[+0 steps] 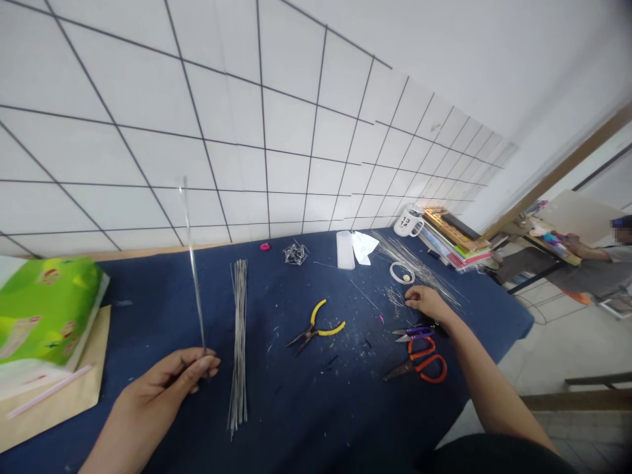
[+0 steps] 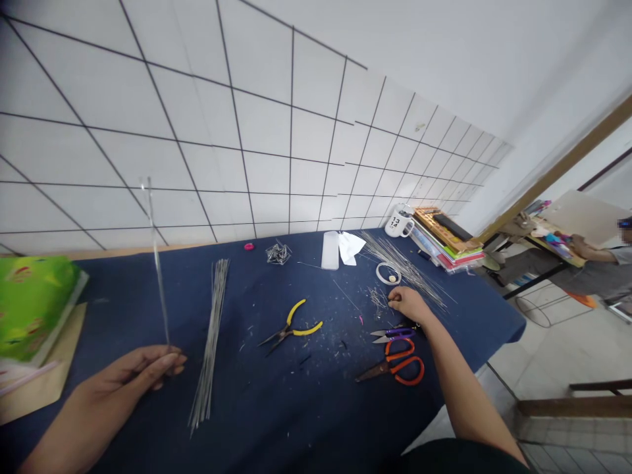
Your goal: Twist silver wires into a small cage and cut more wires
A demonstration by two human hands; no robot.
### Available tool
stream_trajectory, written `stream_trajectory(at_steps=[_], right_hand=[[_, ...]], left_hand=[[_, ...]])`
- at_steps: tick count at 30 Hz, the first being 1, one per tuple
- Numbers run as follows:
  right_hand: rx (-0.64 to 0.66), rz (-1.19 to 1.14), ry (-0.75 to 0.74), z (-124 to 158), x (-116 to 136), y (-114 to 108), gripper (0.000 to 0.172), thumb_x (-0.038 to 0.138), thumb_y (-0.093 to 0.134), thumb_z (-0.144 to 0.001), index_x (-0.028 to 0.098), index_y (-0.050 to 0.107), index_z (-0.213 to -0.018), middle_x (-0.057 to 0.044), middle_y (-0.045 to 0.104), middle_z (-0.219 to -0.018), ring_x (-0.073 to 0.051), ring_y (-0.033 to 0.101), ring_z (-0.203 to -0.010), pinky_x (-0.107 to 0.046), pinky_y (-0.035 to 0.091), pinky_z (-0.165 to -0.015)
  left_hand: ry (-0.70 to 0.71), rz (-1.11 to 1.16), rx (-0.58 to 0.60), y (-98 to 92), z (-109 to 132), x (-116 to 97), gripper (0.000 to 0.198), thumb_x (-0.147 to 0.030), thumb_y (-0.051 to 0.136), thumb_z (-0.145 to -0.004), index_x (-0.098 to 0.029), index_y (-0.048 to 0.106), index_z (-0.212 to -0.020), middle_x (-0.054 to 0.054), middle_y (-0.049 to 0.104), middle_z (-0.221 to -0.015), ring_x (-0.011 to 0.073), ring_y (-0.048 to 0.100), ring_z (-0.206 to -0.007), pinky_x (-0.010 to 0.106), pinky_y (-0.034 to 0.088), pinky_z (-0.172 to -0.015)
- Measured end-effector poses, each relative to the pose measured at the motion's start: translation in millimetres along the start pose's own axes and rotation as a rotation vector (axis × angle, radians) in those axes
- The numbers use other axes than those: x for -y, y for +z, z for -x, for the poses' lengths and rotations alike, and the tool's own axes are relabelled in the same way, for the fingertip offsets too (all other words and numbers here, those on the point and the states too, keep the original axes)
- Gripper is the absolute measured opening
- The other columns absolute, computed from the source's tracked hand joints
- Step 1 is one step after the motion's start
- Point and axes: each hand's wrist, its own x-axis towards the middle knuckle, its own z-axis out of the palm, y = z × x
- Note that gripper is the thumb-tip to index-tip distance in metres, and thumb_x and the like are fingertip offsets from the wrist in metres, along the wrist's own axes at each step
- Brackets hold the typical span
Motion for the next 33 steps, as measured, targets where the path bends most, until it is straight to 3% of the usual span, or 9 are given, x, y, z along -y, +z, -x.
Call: stream_trajectory(at_steps=[9,17,23,28,33], right_hand=[[0.064,0.022,-0.007,2,8,-6,0.012,0.025,0.056,-0.061,0.016,0.063,-0.065,0.000,0.061,-0.062,-0.012,0.051,-0.057,-0.022,0.037,-0.055],[0.014,-0.087,0.003,7,15,-14,0.016,0.028,0.053,-0.065,0.016,0.060,-0.071,0.002,0.056,-0.059,-0.010,0.045,-0.052,-0.021,0.034,-0.049],[0.045,-0.155,-0.037,3,23,-11,0.027,0.035,0.053,-0.069,0.016,0.061,-0.087,-0.001,0.060,-0.073,-0.012,0.051,-0.060,-0.024,0.039,-0.056],[0.046,-0.115,-0.052,2,22,-13,0.027,0.040,0.049,-0.073,0.016,0.061,-0.080,0.000,0.059,-0.069,-0.013,0.050,-0.059,-0.024,0.039,-0.055],[-0.033,-0.005,-0.053,-9,18,-9,0.026,0.042,0.052,-0.072,0.017,0.059,-0.072,0.001,0.056,-0.063,-0.013,0.048,-0.058,-0.023,0.036,-0.056]], left_hand=[[0.018,-0.016,-0.008,-0.5,1,0,0.035,-0.049,0.048,-0.076,-0.021,0.055,-0.096,0.000,0.065,-0.087,0.0170,0.058,-0.082,0.022,0.046,-0.066],[0.038,-0.023,-0.008,0.6,0,1,0.036,-0.049,0.048,-0.075,-0.021,0.054,-0.097,0.002,0.065,-0.088,0.0186,0.059,-0.083,0.023,0.048,-0.065],[0.042,-0.030,-0.012,0.5,2,-5,0.035,-0.049,0.048,-0.076,-0.021,0.055,-0.095,0.002,0.065,-0.086,0.0181,0.058,-0.080,0.024,0.048,-0.065],[0.050,-0.038,-0.010,0.7,2,-3,0.034,-0.048,0.047,-0.076,-0.022,0.056,-0.096,0.001,0.065,-0.088,0.0169,0.058,-0.081,0.023,0.046,-0.065],[0.055,-0.033,0.001,-0.4,2,-3,0.036,-0.048,0.048,-0.076,-0.020,0.056,-0.097,0.002,0.065,-0.088,0.0180,0.058,-0.081,0.024,0.046,-0.065]])
